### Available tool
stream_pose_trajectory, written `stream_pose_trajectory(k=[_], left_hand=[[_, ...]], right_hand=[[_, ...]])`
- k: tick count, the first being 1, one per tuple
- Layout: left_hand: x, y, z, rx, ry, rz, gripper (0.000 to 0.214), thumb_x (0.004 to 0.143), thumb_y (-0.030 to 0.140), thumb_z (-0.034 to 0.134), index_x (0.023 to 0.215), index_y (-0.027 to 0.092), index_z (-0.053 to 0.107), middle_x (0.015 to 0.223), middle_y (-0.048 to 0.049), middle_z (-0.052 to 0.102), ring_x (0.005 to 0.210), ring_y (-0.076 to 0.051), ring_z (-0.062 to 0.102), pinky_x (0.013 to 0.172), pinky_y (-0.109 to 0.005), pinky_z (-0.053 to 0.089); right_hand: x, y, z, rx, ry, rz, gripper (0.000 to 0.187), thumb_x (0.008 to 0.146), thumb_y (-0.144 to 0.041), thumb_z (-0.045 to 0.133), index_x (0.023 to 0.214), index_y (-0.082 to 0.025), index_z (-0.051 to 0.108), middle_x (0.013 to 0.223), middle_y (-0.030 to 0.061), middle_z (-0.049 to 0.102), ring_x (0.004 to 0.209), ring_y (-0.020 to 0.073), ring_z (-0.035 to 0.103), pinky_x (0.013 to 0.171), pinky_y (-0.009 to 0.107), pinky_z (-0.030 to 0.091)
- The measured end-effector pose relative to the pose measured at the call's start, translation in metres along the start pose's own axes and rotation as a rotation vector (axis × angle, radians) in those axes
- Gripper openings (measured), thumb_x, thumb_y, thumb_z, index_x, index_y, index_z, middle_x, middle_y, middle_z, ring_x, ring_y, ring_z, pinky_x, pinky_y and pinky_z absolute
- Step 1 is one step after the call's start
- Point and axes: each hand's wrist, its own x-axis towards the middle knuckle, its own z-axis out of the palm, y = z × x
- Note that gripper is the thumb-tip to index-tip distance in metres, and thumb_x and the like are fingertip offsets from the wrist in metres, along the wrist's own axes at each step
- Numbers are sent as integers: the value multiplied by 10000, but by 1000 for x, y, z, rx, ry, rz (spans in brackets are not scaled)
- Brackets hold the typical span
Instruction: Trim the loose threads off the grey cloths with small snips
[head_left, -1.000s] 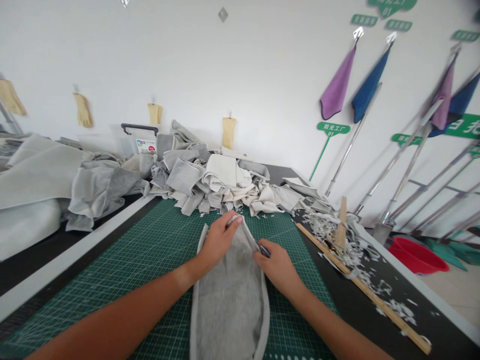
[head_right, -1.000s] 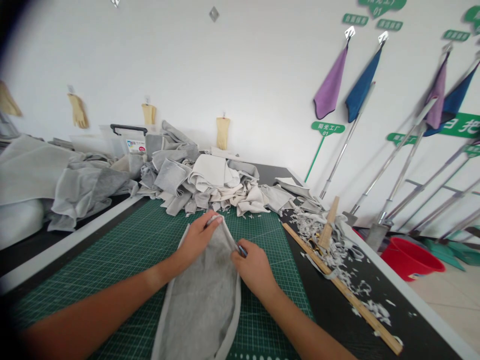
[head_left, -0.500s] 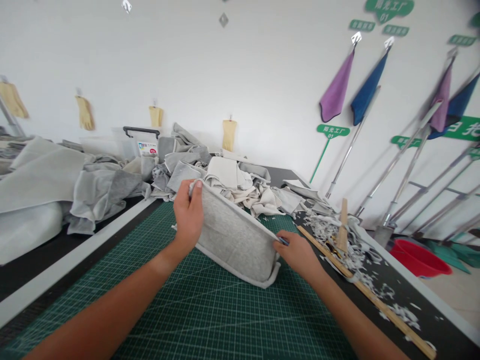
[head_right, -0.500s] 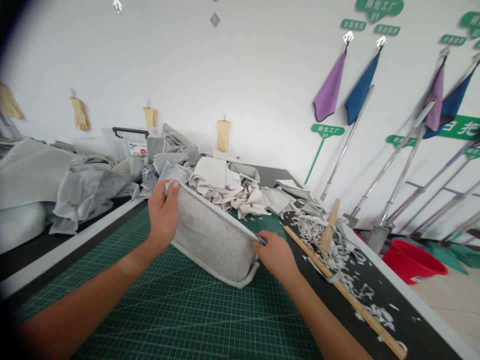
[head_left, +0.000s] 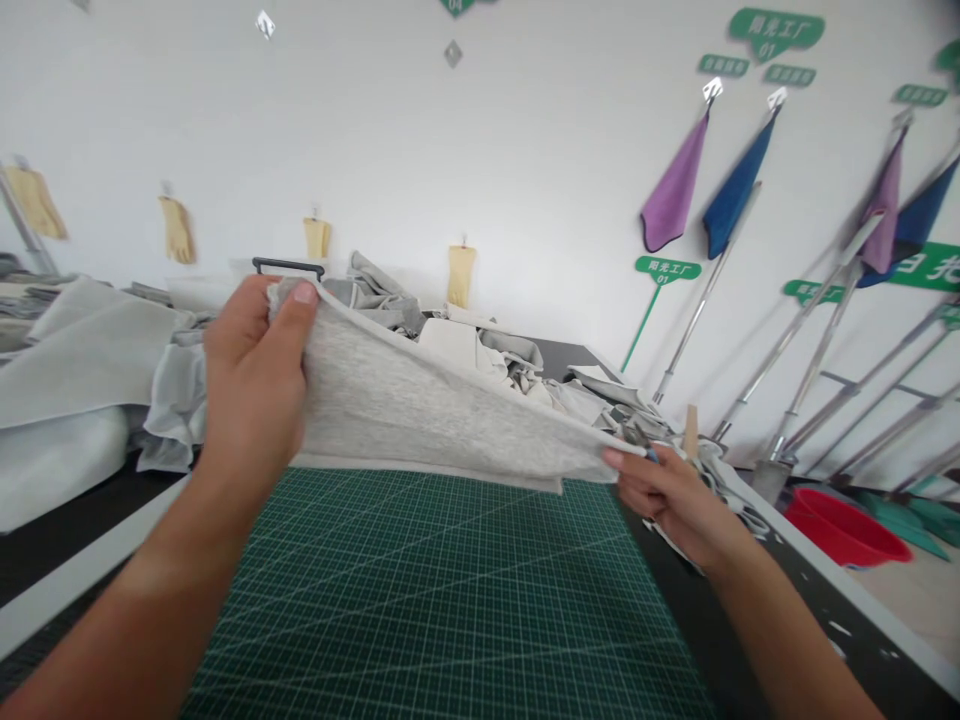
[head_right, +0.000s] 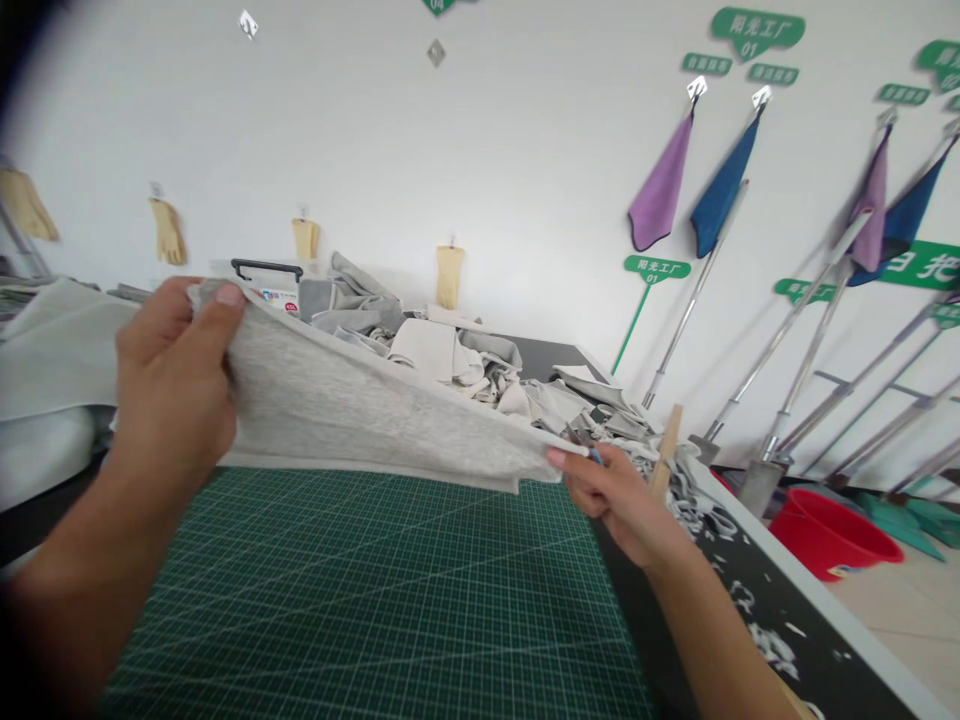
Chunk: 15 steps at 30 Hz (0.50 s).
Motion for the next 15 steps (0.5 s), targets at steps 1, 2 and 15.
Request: stream_pose_trajectory(k=[1,2,15], left_hand=[[5,-1,-7,-31,-105,-49,357,990,469,545,1026,126,639,817,1,592,755,-116,538,773,-297,485],[9,-4,-13,-43,-230,-108,379,979,488,554,1036,125,646,825,-7,609,747,-119,546,753,-296,483],[-38,-107,-22,743,-1123,-174,330,802,216,520,1089,244,680,842,-37,713,762,-226,658,686,-280,422]], right_hand=[[-1,-1,-4,79,-16,20,598,843,-512,681,573,-230,229,538,-69,151,474,81,153,459,272,173],[-1,0,-8,140,-33,60,609,843,-521,664,578,-232,198,550,-72,131,472,77,141,451,269,169],[20,60,34,-199,-226,288,325,833,-487,688,925,-209,547,501,-112,305,435,72,224,409,213,123]])
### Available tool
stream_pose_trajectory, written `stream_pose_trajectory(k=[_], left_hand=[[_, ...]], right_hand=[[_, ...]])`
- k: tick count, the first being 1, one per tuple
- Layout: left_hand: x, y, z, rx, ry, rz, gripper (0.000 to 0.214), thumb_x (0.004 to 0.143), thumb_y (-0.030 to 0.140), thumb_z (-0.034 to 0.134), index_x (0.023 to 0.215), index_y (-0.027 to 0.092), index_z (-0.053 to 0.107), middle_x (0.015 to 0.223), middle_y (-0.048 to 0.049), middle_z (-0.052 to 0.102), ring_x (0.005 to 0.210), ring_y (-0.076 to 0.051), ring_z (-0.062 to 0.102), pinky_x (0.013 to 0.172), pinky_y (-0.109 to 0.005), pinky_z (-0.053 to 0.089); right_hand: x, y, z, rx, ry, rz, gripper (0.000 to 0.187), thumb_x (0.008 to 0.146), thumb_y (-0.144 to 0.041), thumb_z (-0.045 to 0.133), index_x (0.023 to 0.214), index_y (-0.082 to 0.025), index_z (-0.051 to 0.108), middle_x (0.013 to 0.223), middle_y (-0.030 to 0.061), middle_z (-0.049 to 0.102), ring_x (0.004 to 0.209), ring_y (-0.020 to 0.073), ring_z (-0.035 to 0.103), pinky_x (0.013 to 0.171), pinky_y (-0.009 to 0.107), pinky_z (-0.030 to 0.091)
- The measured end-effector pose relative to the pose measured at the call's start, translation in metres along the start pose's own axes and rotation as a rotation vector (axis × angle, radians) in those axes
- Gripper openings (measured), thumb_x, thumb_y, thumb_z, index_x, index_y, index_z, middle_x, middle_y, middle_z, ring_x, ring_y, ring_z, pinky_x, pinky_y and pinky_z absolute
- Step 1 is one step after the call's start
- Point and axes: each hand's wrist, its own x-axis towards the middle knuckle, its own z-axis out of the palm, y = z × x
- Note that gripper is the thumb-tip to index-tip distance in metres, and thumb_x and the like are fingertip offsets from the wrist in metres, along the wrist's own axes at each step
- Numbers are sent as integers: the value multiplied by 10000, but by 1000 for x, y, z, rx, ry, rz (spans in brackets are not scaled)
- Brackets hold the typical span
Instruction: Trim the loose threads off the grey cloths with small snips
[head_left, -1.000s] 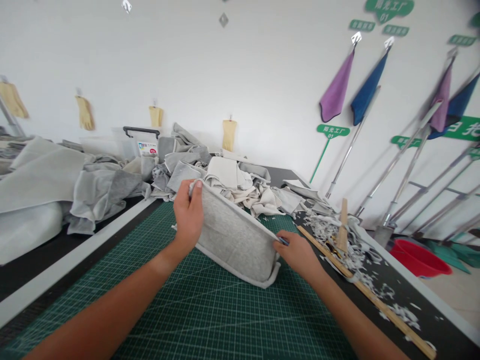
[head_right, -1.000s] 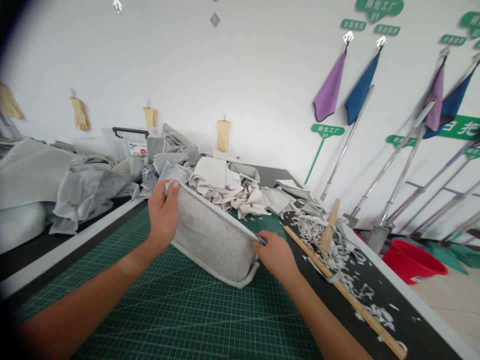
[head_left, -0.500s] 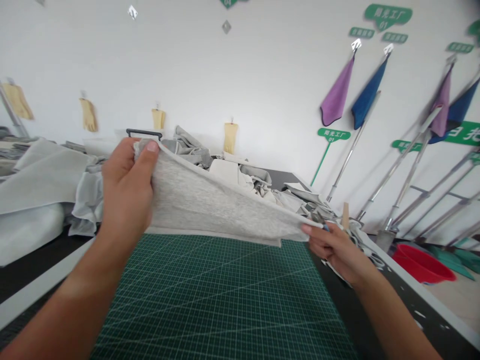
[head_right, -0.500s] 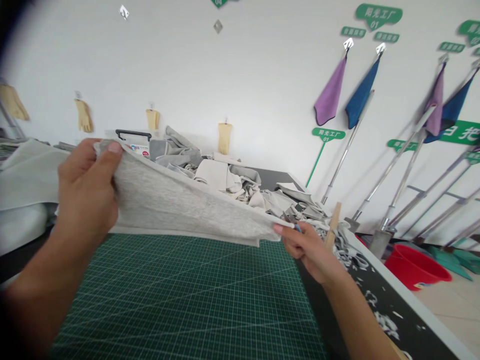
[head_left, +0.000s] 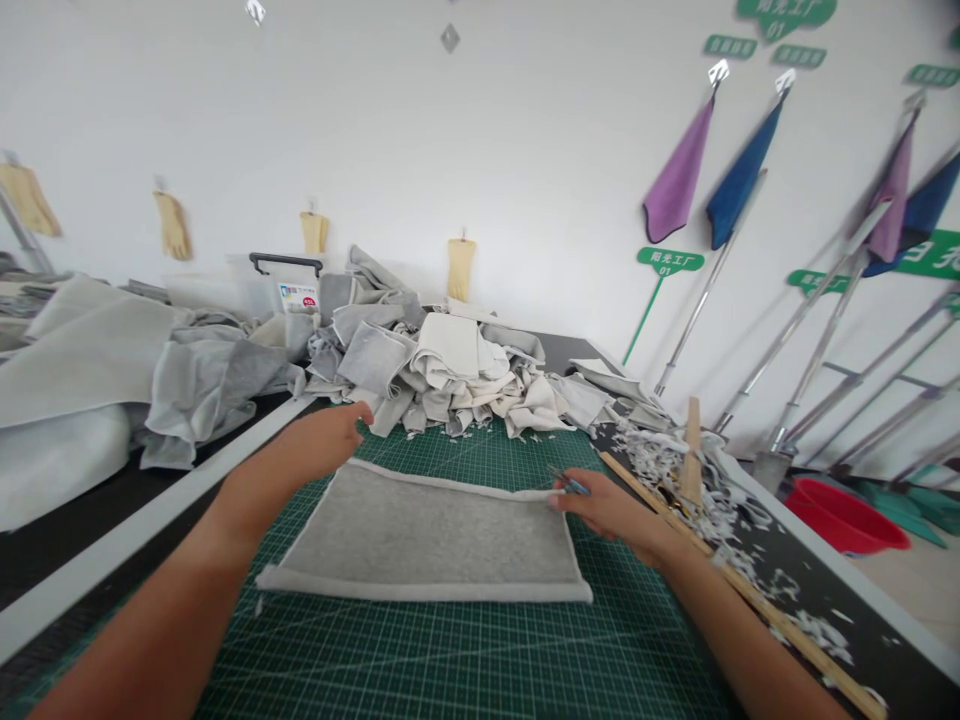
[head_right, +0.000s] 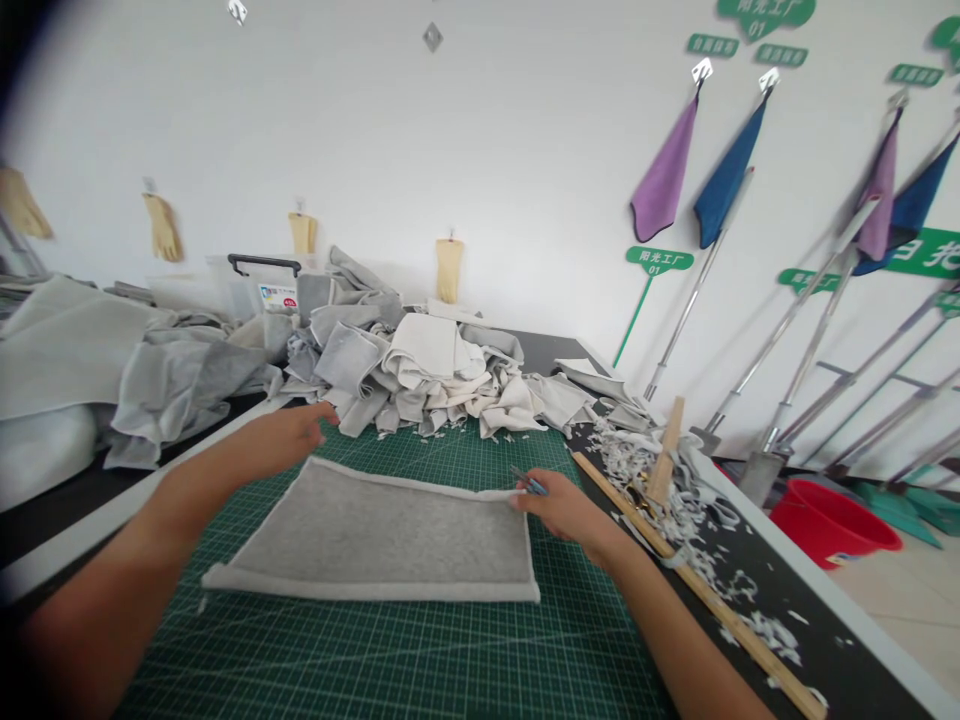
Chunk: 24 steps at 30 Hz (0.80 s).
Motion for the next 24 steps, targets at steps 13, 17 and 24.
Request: stream_pose_trajectory(k=[13,17,24], left_hand=[[-9,153,67,-149,-141,661,202,934,236,511,1072,239,660,970,-53,708,894,-239,641,737,-313,426],[-17,177,107,-5,-43,797,194,955,196,487,1108,226,602,1047,-52,657,975,-243,587,812,-351,426],[-26,182,136,46,58,813,189,957,156,487,1107,209,590,1057,-68,592,1017,-247,508,872,-386,397]], right_hand=[[22,21,-8,-428,88,-235,265,782,-421,725,901,-184,710,853,11,670,822,181,588,728,255,419],[29,31,-11,-475,85,-202,289,823,-463,668,873,-183,724,749,-5,650,737,176,556,656,257,375],[34,35,-5,-527,364,-236,204,826,-401,631,856,-212,700,810,4,671,795,195,586,707,274,388]])
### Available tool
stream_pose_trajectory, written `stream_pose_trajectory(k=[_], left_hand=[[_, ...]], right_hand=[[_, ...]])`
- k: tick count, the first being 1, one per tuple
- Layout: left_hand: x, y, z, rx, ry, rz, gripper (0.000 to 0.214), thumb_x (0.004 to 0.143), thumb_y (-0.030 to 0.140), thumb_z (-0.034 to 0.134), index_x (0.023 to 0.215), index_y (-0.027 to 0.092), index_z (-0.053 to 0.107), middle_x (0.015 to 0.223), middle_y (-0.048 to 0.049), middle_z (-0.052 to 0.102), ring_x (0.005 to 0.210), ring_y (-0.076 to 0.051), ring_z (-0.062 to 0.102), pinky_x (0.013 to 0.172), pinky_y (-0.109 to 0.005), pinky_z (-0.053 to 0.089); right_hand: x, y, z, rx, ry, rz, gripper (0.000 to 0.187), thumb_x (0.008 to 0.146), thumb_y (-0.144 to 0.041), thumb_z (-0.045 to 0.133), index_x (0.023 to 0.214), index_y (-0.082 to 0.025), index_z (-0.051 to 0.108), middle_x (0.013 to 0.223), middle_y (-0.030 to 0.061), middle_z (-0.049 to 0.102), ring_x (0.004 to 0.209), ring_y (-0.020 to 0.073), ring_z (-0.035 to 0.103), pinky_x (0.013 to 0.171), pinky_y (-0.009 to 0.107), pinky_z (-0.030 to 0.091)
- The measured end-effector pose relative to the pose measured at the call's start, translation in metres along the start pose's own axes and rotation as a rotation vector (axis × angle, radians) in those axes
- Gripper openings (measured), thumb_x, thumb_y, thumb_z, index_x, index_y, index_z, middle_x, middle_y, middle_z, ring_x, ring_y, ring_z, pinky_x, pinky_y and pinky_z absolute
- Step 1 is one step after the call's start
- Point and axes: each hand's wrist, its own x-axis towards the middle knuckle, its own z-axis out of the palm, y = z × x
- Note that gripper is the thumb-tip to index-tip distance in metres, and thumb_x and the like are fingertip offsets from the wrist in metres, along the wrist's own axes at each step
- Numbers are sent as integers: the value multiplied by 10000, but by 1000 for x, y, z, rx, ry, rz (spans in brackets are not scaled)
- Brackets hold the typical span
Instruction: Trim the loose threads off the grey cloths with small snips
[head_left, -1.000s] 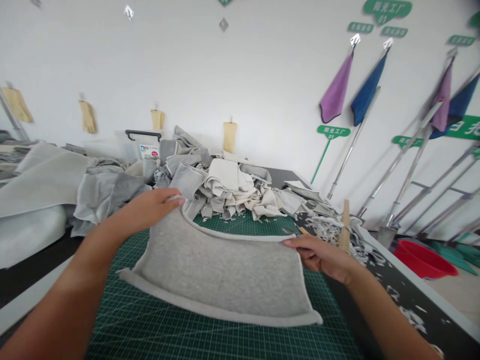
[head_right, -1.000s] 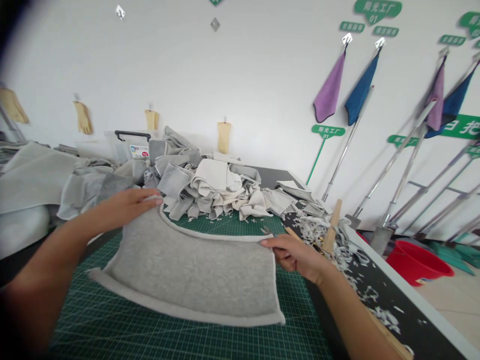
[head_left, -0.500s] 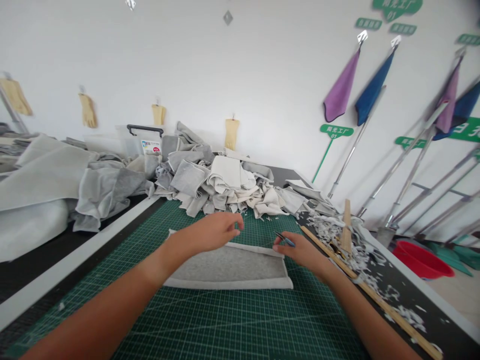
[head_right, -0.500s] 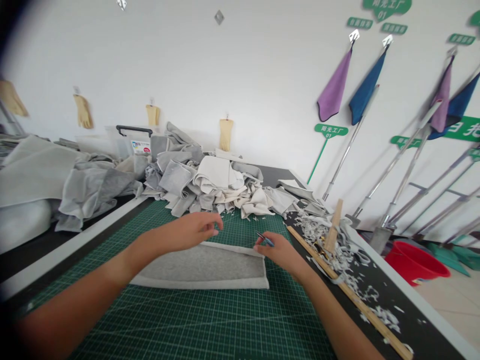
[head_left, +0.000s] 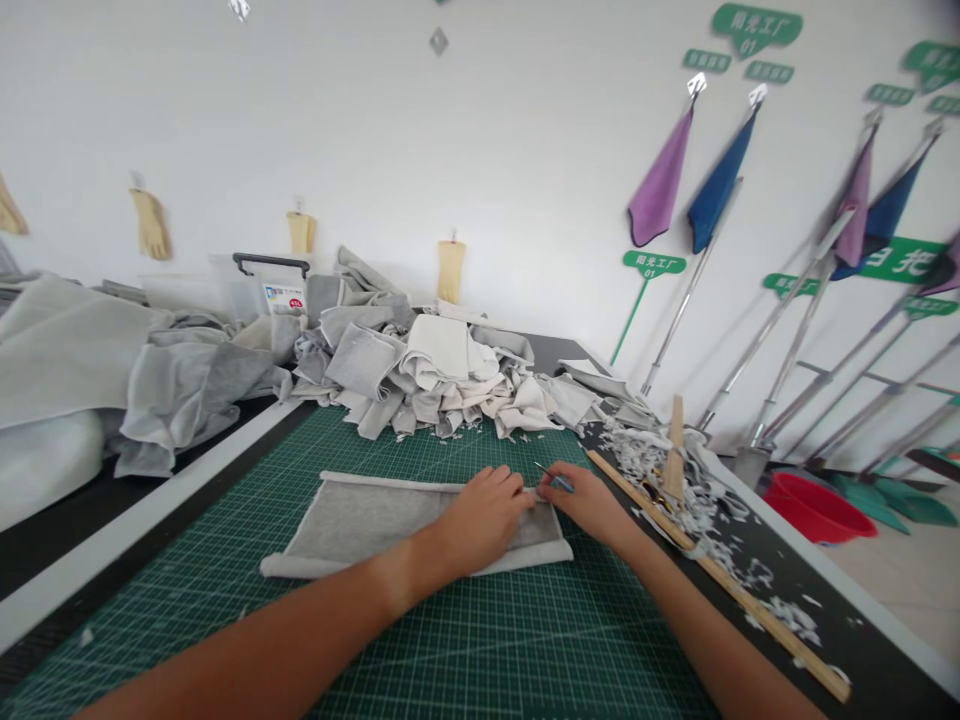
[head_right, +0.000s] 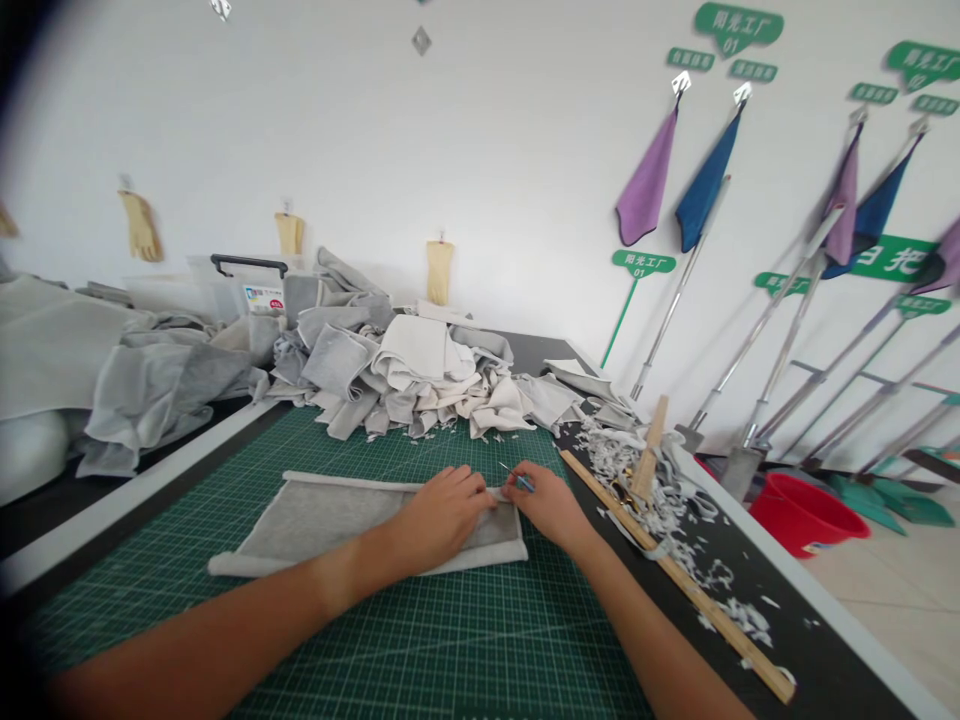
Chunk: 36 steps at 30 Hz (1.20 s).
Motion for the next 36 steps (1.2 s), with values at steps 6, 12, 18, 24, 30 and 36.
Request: stream_pose_trajectory(k=[6,12,18,24,30,36], left_hand=[[-4,-5,6,-51,22,-90,262,975,145,450,1178,229,593,1026,-64,576,986,-237,514,845,-364,421],[-4,-3,5,-52,51,-113,316,981,159,440,1258,226,575,1113,-87,591,1057,-260,510,905,-404,430],[-6,-6,11,-111,103,-210,390,987,257,498,1376,238,509,1262,-84,596,1145,-277,505,999,-444,395],[-4,-8,9,-204,152,-272,418,962,284,564,1373,274,489,1217,-42,628,1100,-256,531,979,-410,397],[-3,-6,-1,-228,182,-223,172,937,194,571,1095,255,598,1089,-15,637,1052,-228,529,937,-361,388],[-3,-4,-3,-285,216,-277,132,964,210,526,1089,235,562,1031,-22,646,989,-216,556,887,-338,388]], right_hand=[[-2,1,-3,73,-76,-64,225,812,-430,672,905,-226,690,813,-4,657,788,187,575,729,278,413],[-2,7,-1,98,-83,-94,217,793,-364,695,958,-224,681,861,0,664,819,189,577,761,285,418],[0,3,0,172,-7,-77,223,844,-395,637,782,-182,653,721,-16,565,713,152,499,657,248,363],[-12,-22,0,493,-206,7,343,866,-502,650,780,-183,557,597,-64,337,531,87,291,479,213,211],[-19,-35,1,571,-311,-18,381,878,-529,658,795,-178,537,586,-72,300,513,76,257,448,211,186],[-15,-30,5,546,-271,-23,394,895,-531,628,753,-176,536,580,-67,311,502,77,283,454,213,203]])
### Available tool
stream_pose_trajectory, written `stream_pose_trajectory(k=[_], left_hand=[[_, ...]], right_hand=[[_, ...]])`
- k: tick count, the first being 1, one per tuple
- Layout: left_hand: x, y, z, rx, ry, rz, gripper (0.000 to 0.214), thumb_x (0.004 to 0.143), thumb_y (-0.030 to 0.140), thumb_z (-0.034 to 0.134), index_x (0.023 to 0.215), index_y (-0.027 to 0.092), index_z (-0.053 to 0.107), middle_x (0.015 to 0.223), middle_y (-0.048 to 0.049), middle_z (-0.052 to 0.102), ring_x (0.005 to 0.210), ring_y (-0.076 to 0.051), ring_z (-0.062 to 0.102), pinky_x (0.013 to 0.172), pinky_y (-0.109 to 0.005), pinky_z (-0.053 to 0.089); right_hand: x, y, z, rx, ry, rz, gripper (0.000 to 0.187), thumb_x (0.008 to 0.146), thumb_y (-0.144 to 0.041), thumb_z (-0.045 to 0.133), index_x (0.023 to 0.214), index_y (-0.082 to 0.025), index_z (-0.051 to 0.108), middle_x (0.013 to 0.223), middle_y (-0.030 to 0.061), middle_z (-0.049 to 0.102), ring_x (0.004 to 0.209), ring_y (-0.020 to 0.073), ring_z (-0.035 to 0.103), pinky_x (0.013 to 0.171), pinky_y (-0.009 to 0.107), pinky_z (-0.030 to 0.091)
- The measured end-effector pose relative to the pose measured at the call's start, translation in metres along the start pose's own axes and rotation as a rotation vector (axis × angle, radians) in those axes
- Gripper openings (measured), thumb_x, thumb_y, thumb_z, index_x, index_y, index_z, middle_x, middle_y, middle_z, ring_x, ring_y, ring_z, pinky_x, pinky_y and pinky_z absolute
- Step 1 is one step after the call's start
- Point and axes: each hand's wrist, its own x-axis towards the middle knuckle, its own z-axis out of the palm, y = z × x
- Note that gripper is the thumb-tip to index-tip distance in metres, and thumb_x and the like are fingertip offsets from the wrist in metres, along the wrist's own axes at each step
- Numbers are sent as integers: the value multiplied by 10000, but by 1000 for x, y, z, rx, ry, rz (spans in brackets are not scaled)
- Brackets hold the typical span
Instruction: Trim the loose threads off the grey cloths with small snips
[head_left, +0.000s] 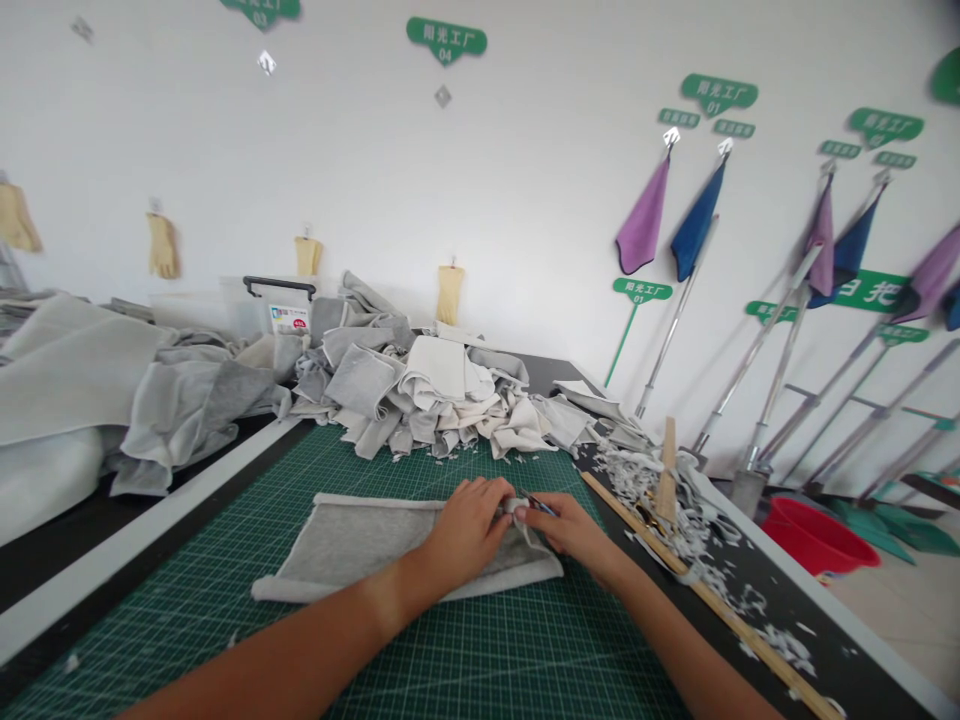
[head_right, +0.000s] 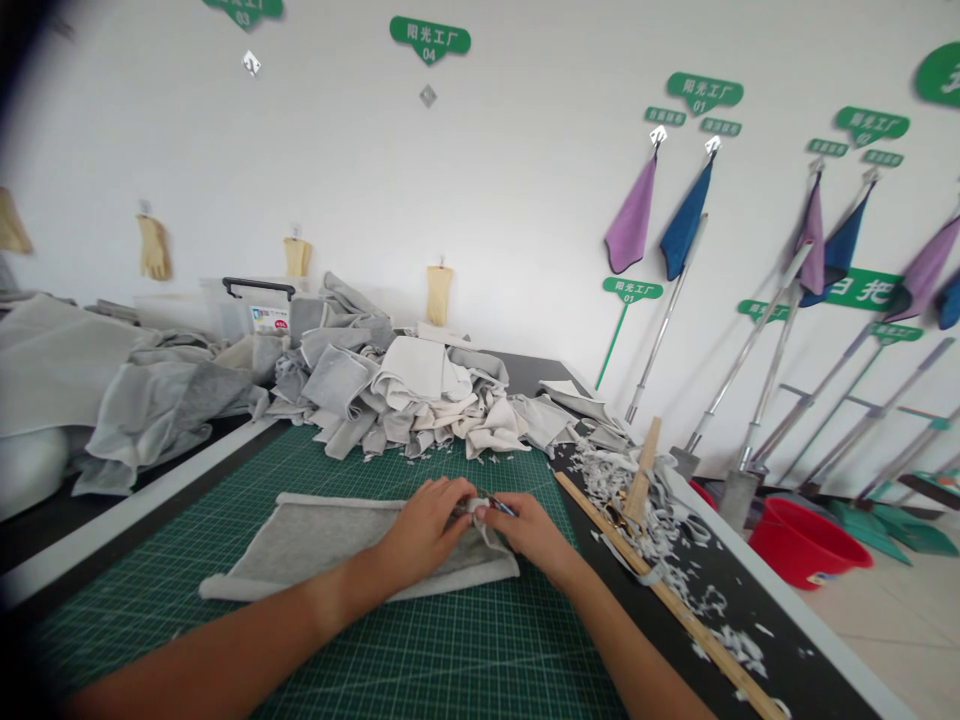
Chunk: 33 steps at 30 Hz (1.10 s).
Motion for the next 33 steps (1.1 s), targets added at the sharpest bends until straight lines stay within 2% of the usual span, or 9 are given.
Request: stream_pose_trajectory(k=[4,8,10,15,18,21,26,33], left_hand=[[0,-2,1,-13,-15,6,129,991,224,489,1094,236,567,1017,-19,658,972,-212,569,881,-338,381],[0,-4,2,2,-28,-7,124,1007,279,488,1054,235,593,960,-13,666,938,-210,568,844,-333,374],[1,-4,3,3,-35,-14,152,1017,305,473,1026,232,606,933,-14,669,923,-210,565,822,-328,370],[2,-6,5,17,-38,-20,316,1055,330,364,901,212,614,894,-25,671,895,-205,563,815,-328,362],[3,-6,5,20,-35,-21,340,1061,312,340,877,206,605,883,-28,664,885,-200,564,817,-325,362],[2,-4,3,-3,-31,-21,278,1049,324,378,929,213,603,901,-22,667,894,-201,568,816,-321,364],[2,-1,3,-28,-19,-61,141,967,359,560,954,221,587,879,-4,656,874,-206,572,793,-319,365],[2,-7,5,-63,20,-71,126,982,319,533,971,227,619,934,-16,679,923,-212,577,826,-324,389]], right_hand=[[1,2,0,-51,44,-22,373,894,-517,615,746,-180,553,567,-62,338,504,86,311,465,212,233],[3,1,-1,-127,145,-89,288,853,-479,657,884,-194,624,681,-36,489,591,107,406,513,201,317],[4,2,-2,-145,176,-100,277,849,-464,658,920,-197,638,709,-27,518,614,115,423,531,204,336],[5,4,-3,-120,162,-86,260,862,-450,648,876,-191,632,670,-37,502,581,111,404,550,218,338],[4,3,-2,-108,142,-91,277,855,-466,658,892,-192,645,679,-40,512,595,115,415,567,222,342],[3,2,-1,-105,140,-70,293,857,-482,653,868,-189,646,654,-41,506,592,120,419,569,224,339],[4,4,0,-106,159,-49,319,844,-492,659,791,-180,621,666,-35,509,594,115,404,553,218,321],[5,7,-1,-90,148,-45,297,856,-480,658,827,-185,647,623,-45,498,568,115,409,555,230,329]])
